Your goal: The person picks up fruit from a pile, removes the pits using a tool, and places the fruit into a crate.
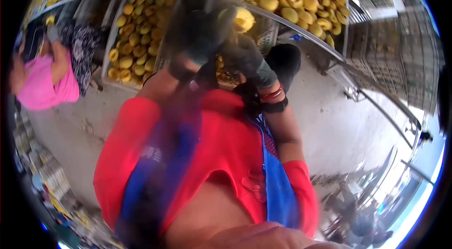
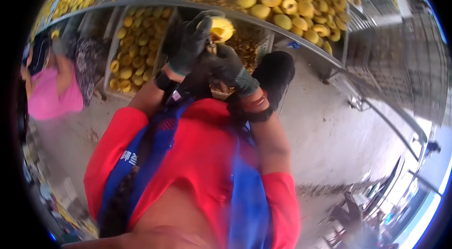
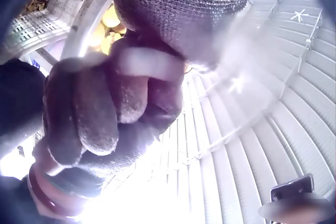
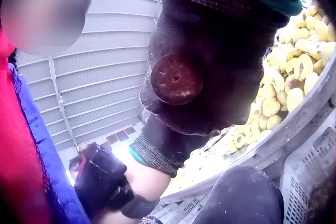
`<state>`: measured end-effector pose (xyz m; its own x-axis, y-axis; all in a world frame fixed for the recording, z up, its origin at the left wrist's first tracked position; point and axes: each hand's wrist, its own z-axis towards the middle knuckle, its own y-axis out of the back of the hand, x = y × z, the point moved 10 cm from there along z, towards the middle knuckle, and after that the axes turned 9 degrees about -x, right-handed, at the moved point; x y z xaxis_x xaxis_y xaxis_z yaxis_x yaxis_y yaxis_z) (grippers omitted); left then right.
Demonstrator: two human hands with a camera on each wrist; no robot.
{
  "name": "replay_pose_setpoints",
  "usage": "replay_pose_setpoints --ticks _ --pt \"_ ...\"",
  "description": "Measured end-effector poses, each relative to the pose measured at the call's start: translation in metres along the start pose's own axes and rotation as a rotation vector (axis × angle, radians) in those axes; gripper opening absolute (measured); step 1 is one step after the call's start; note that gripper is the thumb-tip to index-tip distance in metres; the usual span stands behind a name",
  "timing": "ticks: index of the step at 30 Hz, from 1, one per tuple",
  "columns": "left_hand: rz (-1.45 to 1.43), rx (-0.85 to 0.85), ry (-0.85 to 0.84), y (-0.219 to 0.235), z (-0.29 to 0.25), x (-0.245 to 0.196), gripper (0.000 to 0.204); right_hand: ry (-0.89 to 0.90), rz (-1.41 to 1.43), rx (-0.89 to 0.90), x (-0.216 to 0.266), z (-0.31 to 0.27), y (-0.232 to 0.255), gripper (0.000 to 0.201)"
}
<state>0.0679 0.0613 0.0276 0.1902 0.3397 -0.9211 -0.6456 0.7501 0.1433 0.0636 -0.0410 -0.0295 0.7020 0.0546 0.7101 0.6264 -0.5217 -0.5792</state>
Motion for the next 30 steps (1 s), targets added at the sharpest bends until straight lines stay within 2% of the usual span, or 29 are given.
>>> replay_pose_setpoints --ticks 1,2,3,5,6,8,10,11,12,14,15,17,20,22,23,25,27,29,30 --pt "0.059 -0.089 -0.055 0.008 0.003 0.009 0.034 -0.038 0.009 -0.011 -0.003 0.003 0.001 0.011" --pt "0.122 -0.181 -0.104 0.017 0.006 0.017 0.031 0.009 -0.053 -0.059 0.009 0.000 -0.010 0.011" --pt "0.272 -0.287 -0.243 0.031 0.006 0.019 0.027 0.060 -0.115 -0.104 0.015 -0.003 -0.016 0.012" --pt "0.278 -0.362 -0.274 0.066 0.003 -0.003 0.025 0.050 -0.147 -0.107 0.003 -0.002 -0.015 0.011" --pt "0.118 -0.336 -0.184 0.082 0.008 -0.011 0.026 0.064 -0.163 -0.118 0.001 0.003 -0.013 0.011" --pt "0.725 -0.477 -0.543 0.097 -0.003 -0.043 0.032 -0.012 -0.187 -0.220 -0.011 0.014 0.004 0.011" --pt "0.285 -0.483 -0.380 0.130 -0.002 -0.018 0.035 -0.055 -0.231 -0.303 -0.022 0.021 0.022 0.011" --pt "0.409 -0.528 -0.383 0.149 -0.004 -0.013 0.039 -0.064 -0.262 -0.329 -0.028 0.023 0.030 0.011" --pt "1.141 -0.393 -0.499 0.142 -0.008 -0.008 0.044 -0.074 -0.293 -0.354 -0.031 0.024 0.035 0.011" --pt "1.376 -0.397 -0.469 0.192 -0.017 0.046 0.043 -0.090 -0.337 -0.364 -0.032 0.023 0.036 0.013" --pt "0.875 -0.565 -0.345 0.240 -0.027 0.093 0.037 -0.097 -0.360 -0.371 -0.033 0.021 0.038 0.014" --pt "0.868 -0.566 -0.233 0.281 -0.044 0.167 0.029 -0.092 -0.348 -0.403 -0.035 0.022 0.041 0.015" --pt "0.941 -0.427 0.088 0.293 -0.049 0.251 0.029 -0.089 -0.365 -0.422 -0.041 0.026 0.047 0.016" --pt "1.130 -0.306 0.074 0.280 -0.052 0.271 0.031 -0.098 -0.411 -0.416 -0.044 0.028 0.048 0.014" --pt "1.280 -0.252 -0.075 0.261 -0.051 0.270 0.032 -0.110 -0.447 -0.409 -0.045 0.028 0.049 0.013" --pt "1.335 -0.090 0.023 0.241 -0.047 0.299 0.035 -0.135 -0.507 -0.417 -0.045 0.026 0.048 0.012" --pt "1.114 0.108 0.504 0.232 -0.053 0.343 0.040 -0.156 -0.557 -0.442 -0.043 0.024 0.047 0.017" --pt "1.251 -0.187 0.142 0.216 -0.061 0.323 0.045 -0.154 -0.545 -0.513 -0.049 0.023 0.055 0.017" --pt "1.245 -0.230 0.126 0.211 -0.066 0.317 0.047 -0.153 -0.538 -0.552 -0.052 0.023 0.062 0.016"
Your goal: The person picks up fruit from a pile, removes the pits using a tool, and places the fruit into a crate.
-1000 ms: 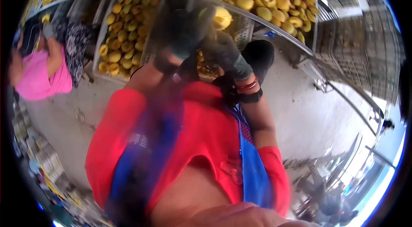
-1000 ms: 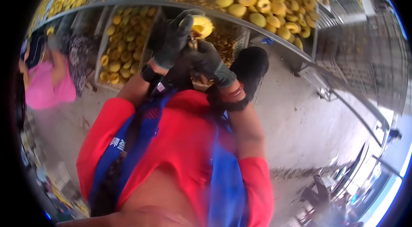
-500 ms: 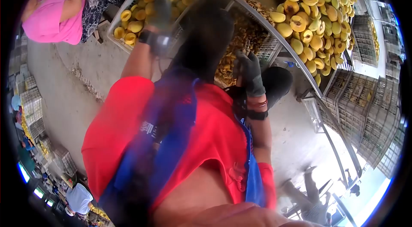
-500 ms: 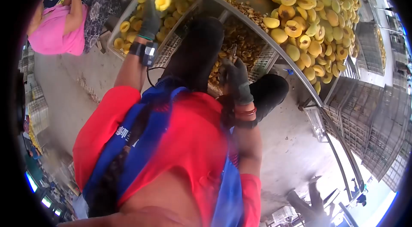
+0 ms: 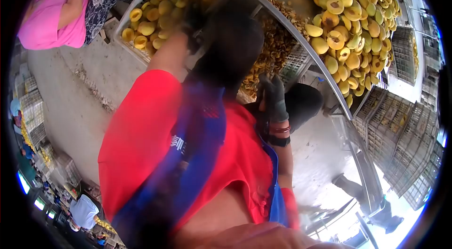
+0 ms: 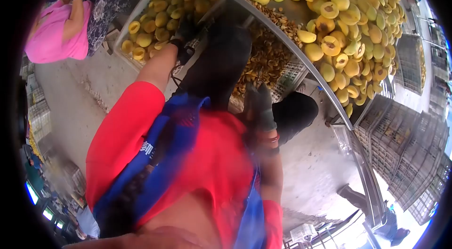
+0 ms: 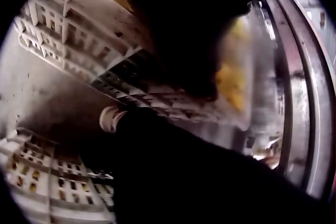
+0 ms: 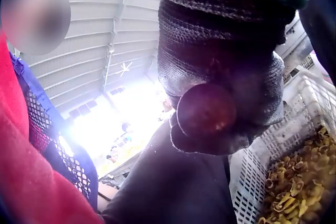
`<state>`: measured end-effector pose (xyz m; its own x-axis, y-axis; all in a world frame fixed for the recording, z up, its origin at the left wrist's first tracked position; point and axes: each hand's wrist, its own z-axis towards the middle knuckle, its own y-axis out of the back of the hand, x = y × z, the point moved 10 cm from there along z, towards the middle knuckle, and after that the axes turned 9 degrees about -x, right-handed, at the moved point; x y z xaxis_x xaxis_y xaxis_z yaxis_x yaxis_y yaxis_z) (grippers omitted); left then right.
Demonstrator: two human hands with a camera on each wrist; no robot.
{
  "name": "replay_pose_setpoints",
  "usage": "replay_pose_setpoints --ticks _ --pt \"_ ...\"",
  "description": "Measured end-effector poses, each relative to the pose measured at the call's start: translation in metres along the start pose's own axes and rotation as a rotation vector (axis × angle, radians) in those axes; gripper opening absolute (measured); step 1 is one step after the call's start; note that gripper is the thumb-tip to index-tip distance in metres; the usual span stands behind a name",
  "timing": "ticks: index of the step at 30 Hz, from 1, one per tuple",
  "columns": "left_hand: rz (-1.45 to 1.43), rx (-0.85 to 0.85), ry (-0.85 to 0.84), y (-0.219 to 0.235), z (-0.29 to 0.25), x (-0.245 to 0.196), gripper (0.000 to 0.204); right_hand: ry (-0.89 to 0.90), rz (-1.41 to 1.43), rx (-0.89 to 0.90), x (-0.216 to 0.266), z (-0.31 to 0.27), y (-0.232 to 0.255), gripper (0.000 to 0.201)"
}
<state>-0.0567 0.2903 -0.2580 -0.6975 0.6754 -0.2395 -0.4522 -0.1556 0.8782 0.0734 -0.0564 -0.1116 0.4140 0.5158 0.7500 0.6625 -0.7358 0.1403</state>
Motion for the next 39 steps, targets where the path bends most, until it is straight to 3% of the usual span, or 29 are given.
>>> replay_pose_setpoints --ticks 1,2,4,5,7,9,10,12,14,16,17,19,21,23,24,27,28,30,33,34,36,39 --pt "-0.009 -0.042 0.011 0.005 -0.005 -0.005 0.050 -0.012 0.032 0.018 -0.006 0.004 -0.001 0.015" --pt "-0.055 0.092 0.099 0.004 -0.004 -0.004 0.051 -0.024 0.063 0.036 -0.014 0.007 0.000 0.014" --pt "-0.066 0.277 0.078 0.011 0.010 -0.012 0.051 -0.026 0.152 0.061 -0.015 0.012 -0.002 0.013" --pt "-0.033 0.334 -0.033 0.020 0.019 -0.018 0.048 -0.021 0.211 0.062 -0.014 0.012 -0.004 0.012" --pt "-0.060 0.203 -0.042 0.051 0.048 -0.032 0.043 -0.004 0.245 0.070 -0.008 0.010 -0.004 0.010" --pt "-0.185 -0.157 0.169 0.116 0.076 -0.042 0.038 0.011 0.195 0.086 0.001 0.007 -0.004 0.008" --pt "-0.115 -0.483 -0.188 0.170 0.088 -0.097 0.034 0.006 0.202 0.082 0.000 0.008 -0.003 0.007" --pt "-0.417 -0.423 -0.183 0.177 0.122 -0.135 0.035 -0.008 0.210 0.083 -0.004 0.009 -0.001 0.007" --pt "-0.378 -0.288 -0.208 0.146 0.153 -0.177 0.035 0.021 0.171 0.093 0.005 0.005 -0.001 0.007" --pt "-0.154 0.128 -0.195 0.116 0.177 -0.225 0.038 0.037 0.173 0.081 0.010 0.001 0.000 0.008" --pt "-0.078 0.162 -0.237 0.082 0.180 -0.226 0.039 0.036 0.198 0.062 0.010 -0.001 0.001 0.009" --pt "0.075 0.223 -0.326 -0.029 0.195 -0.216 0.043 0.039 0.199 0.026 0.009 -0.004 0.008 0.010" --pt "-0.148 0.271 -0.236 -0.029 0.199 -0.222 0.045 0.042 0.150 -0.006 0.007 -0.006 0.019 0.012" --pt "-0.418 0.375 -0.193 0.052 0.191 -0.248 0.044 0.101 -0.012 -0.089 0.011 -0.008 0.033 0.014" --pt "-0.565 0.483 -0.070 0.050 0.190 -0.237 0.045 0.129 -0.091 -0.127 0.013 -0.008 0.038 0.014" --pt "-1.092 0.589 0.201 0.074 0.175 -0.238 0.047 0.102 0.159 -0.050 0.006 -0.004 0.034 0.015" --pt "-1.295 0.466 0.065 0.121 0.165 -0.252 0.044 0.095 0.176 -0.051 0.009 -0.006 0.032 0.014" --pt "-1.216 0.325 -0.231 0.140 0.152 -0.249 0.038 0.082 0.210 -0.055 0.027 -0.014 0.027 0.014" --pt "-1.369 0.293 -0.396 0.212 0.117 -0.275 0.038 0.243 0.259 0.041 0.061 -0.029 0.021 0.012" --pt "-1.621 0.458 -0.321 0.207 0.104 -0.277 0.041 0.276 0.267 0.043 0.069 -0.031 0.021 0.011" --pt "-1.218 0.133 -0.632 0.231 0.088 -0.280 0.037 0.340 0.278 0.047 0.082 -0.037 0.023 0.010" --pt "-1.163 0.261 -0.533 0.200 0.075 -0.270 0.031 0.398 0.511 0.012 0.104 -0.053 0.033 0.009"
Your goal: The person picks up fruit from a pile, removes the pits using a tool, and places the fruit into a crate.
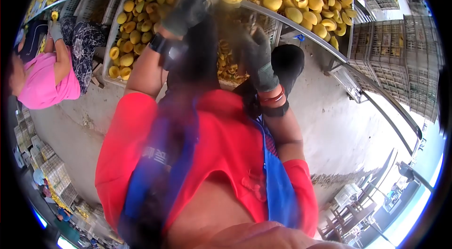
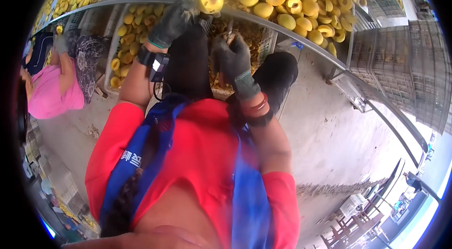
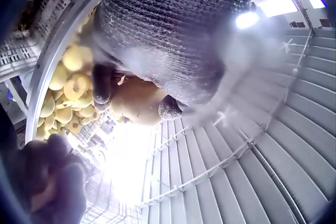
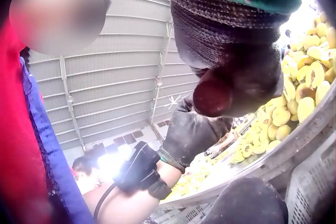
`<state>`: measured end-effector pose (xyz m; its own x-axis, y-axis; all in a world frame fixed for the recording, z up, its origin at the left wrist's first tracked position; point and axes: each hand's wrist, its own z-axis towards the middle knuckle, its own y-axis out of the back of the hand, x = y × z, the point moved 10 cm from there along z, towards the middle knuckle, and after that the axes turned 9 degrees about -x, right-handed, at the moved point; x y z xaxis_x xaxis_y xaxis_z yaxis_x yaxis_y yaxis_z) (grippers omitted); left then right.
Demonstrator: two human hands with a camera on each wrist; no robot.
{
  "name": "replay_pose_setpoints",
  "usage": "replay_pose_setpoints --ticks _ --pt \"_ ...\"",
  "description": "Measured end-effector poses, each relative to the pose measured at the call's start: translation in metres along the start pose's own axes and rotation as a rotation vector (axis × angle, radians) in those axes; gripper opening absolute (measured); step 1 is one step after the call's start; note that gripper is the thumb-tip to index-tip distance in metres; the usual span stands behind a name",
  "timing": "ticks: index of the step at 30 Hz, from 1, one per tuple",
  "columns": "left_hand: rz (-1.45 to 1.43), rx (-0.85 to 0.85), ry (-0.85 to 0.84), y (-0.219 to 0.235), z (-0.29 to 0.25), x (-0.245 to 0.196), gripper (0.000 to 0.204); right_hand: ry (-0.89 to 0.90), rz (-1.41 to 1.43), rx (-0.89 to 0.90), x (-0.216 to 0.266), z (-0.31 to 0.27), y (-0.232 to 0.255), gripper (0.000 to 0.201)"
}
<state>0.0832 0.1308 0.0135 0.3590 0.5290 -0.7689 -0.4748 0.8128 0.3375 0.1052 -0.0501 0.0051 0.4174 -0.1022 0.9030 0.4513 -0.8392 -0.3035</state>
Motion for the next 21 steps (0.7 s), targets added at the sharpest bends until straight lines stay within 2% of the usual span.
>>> replay_pose_setpoints --ticks 1,2,4,5,10,12,17,19,21 --pt "0.044 0.018 0.010 -0.003 -0.010 0.011 0.031 0.023 0.100 -0.027 0.003 0.003 0.005 0.010" --pt "0.143 0.035 -0.039 -0.007 -0.023 0.017 0.031 0.090 0.083 -0.085 0.011 0.005 0.010 0.011" --pt "0.195 0.049 -0.032 -0.016 -0.034 0.029 0.032 0.220 0.043 -0.206 0.030 0.006 0.019 0.011" --pt "0.150 0.048 0.023 -0.022 -0.028 0.014 0.034 0.254 -0.082 -0.218 0.028 0.012 0.029 0.012" --pt "-0.053 0.028 0.313 -0.050 -0.002 -0.075 0.046 0.351 -0.124 -0.258 0.025 0.011 0.042 0.007" --pt "0.043 0.023 0.234 -0.051 0.001 -0.101 0.043 0.371 -0.140 -0.259 0.024 0.009 0.040 0.004" --pt "0.080 -0.065 0.065 -0.057 -0.007 -0.089 0.039 0.310 -0.192 -0.201 0.024 0.008 0.040 0.016" --pt "0.208 -0.152 -0.027 -0.053 -0.011 -0.095 0.040 0.240 -0.095 -0.152 0.021 0.005 0.035 0.015" --pt "0.120 -0.215 -0.079 -0.054 -0.010 -0.102 0.035 0.209 -0.036 -0.113 0.021 0.003 0.032 0.014"
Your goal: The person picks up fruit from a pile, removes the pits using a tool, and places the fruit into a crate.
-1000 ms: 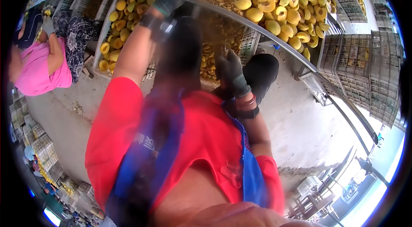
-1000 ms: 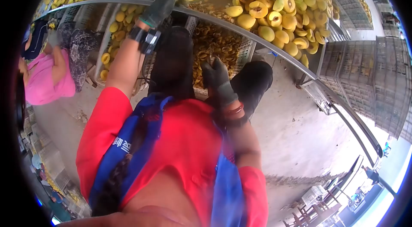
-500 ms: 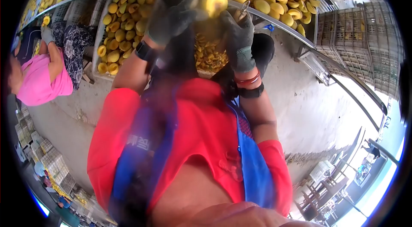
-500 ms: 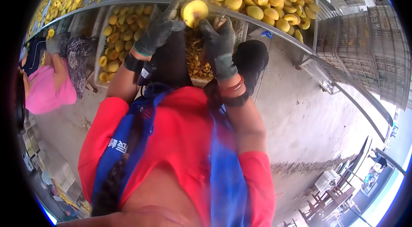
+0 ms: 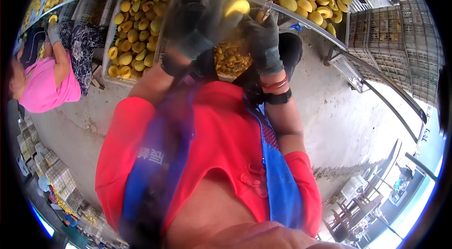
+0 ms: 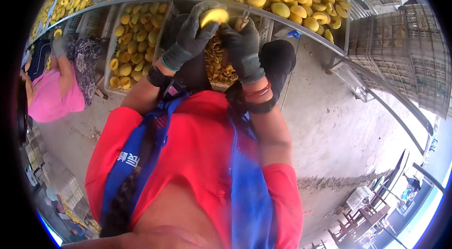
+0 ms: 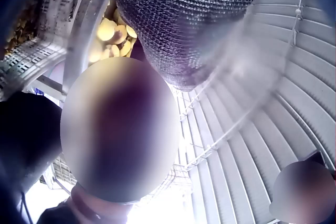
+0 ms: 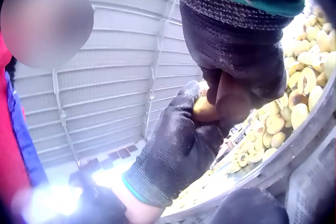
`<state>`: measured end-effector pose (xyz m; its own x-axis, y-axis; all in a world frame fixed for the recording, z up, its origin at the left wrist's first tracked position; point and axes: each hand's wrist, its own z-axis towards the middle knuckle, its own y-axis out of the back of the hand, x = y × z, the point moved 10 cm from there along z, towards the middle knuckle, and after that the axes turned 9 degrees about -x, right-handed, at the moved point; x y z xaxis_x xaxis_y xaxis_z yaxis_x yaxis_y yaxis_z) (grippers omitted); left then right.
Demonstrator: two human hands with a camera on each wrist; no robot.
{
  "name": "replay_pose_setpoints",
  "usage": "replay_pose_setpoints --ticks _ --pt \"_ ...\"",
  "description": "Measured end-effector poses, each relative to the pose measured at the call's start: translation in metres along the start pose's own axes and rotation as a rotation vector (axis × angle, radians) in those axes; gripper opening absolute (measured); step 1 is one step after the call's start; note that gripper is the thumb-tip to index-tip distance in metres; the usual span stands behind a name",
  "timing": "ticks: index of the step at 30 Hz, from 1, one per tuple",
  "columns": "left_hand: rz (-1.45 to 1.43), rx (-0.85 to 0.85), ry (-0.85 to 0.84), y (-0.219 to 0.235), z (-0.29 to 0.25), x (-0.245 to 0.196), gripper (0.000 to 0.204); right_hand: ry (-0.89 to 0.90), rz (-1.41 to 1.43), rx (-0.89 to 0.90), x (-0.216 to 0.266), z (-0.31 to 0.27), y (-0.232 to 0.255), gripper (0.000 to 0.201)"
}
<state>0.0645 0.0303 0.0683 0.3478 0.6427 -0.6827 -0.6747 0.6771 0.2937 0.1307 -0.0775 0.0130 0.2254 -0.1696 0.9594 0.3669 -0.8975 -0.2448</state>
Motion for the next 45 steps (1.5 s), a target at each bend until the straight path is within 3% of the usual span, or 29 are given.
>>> replay_pose_setpoints --ticks 4,7,8,11,12,14,18,20,24,26,29,30,33,37,39,42,45 --pt "0.108 -0.045 -0.076 0.003 0.000 -0.017 0.033 0.098 -0.071 0.018 0.004 -0.003 0.001 0.014" --pt "0.078 -0.118 0.055 0.017 0.009 0.008 0.042 0.169 -0.123 -0.020 0.018 -0.012 -0.004 0.015" --pt "-0.074 -0.119 0.204 0.016 0.010 0.022 0.042 0.179 -0.126 -0.040 0.022 -0.016 -0.006 0.016" --pt "-0.280 -0.061 0.310 0.019 0.016 0.015 0.041 0.116 -0.118 0.073 0.003 -0.015 -0.016 0.017" --pt "-0.359 -0.076 0.370 0.019 0.014 0.016 0.039 0.012 -0.103 0.077 -0.007 -0.016 -0.018 0.017" --pt "-0.519 -0.104 0.488 0.017 0.010 0.021 0.036 -0.023 -0.085 0.074 -0.005 -0.018 -0.023 0.018" --pt "-0.262 -0.046 0.272 0.019 0.013 0.001 0.033 -0.040 -0.207 0.074 -0.014 -0.018 -0.022 0.020" --pt "-0.270 -0.118 0.245 0.019 0.015 -0.010 0.032 -0.015 -0.159 0.073 -0.016 -0.016 -0.021 0.020" --pt "-0.070 0.039 0.150 0.005 0.013 -0.019 0.032 -0.058 -0.163 0.099 -0.020 -0.014 -0.020 0.018" --pt "-0.111 0.017 0.060 0.005 0.012 -0.025 0.031 -0.109 -0.085 0.145 -0.024 -0.015 -0.021 0.016" --pt "-0.281 -0.106 0.103 0.009 0.013 -0.019 0.027 -0.057 -0.094 0.221 -0.016 -0.017 -0.027 0.014" --pt "-0.239 -0.081 0.072 0.008 0.013 -0.021 0.027 -0.020 -0.118 0.246 -0.011 -0.017 -0.030 0.013" --pt "-0.132 -0.024 -0.015 0.007 0.014 -0.029 0.025 -0.164 -0.098 0.220 -0.003 -0.025 -0.031 0.011" --pt "-0.065 0.024 -0.067 0.005 0.010 -0.029 0.029 -0.163 -0.177 0.197 -0.010 -0.023 -0.028 0.011" --pt "-0.154 0.013 -0.040 0.005 0.009 -0.024 0.033 -0.143 -0.084 0.218 -0.005 -0.023 -0.029 0.011" --pt "-0.336 -0.038 0.021 0.004 0.011 -0.017 0.038 -0.229 -0.209 0.159 -0.021 -0.023 -0.022 0.012" --pt "-0.326 -0.026 0.034 0.001 0.008 -0.012 0.042 -0.072 -0.216 0.124 -0.017 -0.017 -0.022 0.011"
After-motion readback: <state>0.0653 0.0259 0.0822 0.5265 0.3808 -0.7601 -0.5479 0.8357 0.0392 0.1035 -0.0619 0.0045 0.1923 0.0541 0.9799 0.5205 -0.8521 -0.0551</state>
